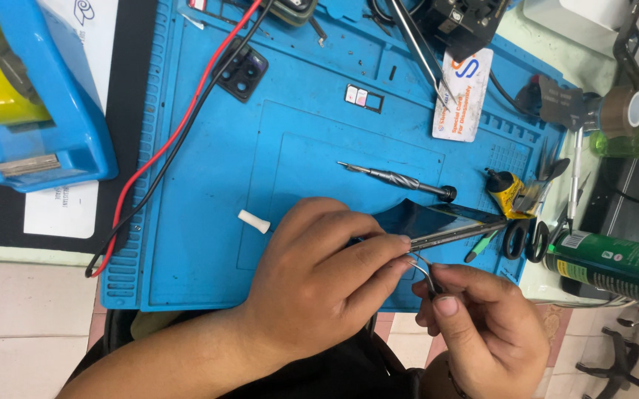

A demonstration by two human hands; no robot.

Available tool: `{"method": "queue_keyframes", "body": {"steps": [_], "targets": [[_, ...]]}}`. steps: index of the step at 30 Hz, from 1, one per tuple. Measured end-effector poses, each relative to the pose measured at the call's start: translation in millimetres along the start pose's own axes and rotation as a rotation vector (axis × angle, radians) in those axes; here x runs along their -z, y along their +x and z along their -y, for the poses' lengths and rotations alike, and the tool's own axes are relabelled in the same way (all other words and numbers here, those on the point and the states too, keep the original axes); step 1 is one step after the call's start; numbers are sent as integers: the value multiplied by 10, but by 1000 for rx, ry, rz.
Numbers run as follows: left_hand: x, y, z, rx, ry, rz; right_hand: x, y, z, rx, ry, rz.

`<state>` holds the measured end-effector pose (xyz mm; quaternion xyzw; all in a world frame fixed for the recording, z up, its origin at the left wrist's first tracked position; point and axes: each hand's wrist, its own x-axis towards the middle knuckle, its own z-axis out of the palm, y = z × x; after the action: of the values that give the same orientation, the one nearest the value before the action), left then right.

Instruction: The person applies adhesive to the edges of a disassembled smartphone chassis and then uses a screwdriver to scrape adhesive residue from a phone back cover. The phone remains open on the mat while the back cover is cleaned.

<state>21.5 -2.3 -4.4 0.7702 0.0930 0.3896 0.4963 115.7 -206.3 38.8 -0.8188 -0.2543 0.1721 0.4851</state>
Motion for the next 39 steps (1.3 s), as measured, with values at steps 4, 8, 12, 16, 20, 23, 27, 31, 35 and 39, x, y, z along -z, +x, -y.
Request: {"method": "queue_keyframes", "body": {"steps": [4, 8, 12, 16, 20, 23, 27, 31, 35, 39], "targets": [[5, 4, 14, -13, -13, 4, 17, -1, -21, 4, -2, 24], [11, -2, 10, -21, 22, 11, 18, -7, -33, 18, 22, 18], [-11, 0, 13, -7, 25, -3, 33, -15, -18, 2, -41, 6], [-8, -4, 22, -7, 20, -1, 32, 9, -29, 14, -26, 25], [-5, -4, 23, -12, 11, 3, 21, 13, -47, 4, 13, 28], [5, -5, 21, -17, 16, 10, 23, 12, -62, 26, -9, 36], [11, -4, 20, -11, 7, 13, 26, 3, -77, 18, 29, 32], [7, 3, 23, -7, 4, 8, 33, -2, -78, 13, 26, 35], [-2, 10, 22, 2, -6, -4, 69, -26, -31, -19, -2, 8], [0, 10, 26, 4, -5, -3, 55, 70, -29, 81, 64, -47]]}}
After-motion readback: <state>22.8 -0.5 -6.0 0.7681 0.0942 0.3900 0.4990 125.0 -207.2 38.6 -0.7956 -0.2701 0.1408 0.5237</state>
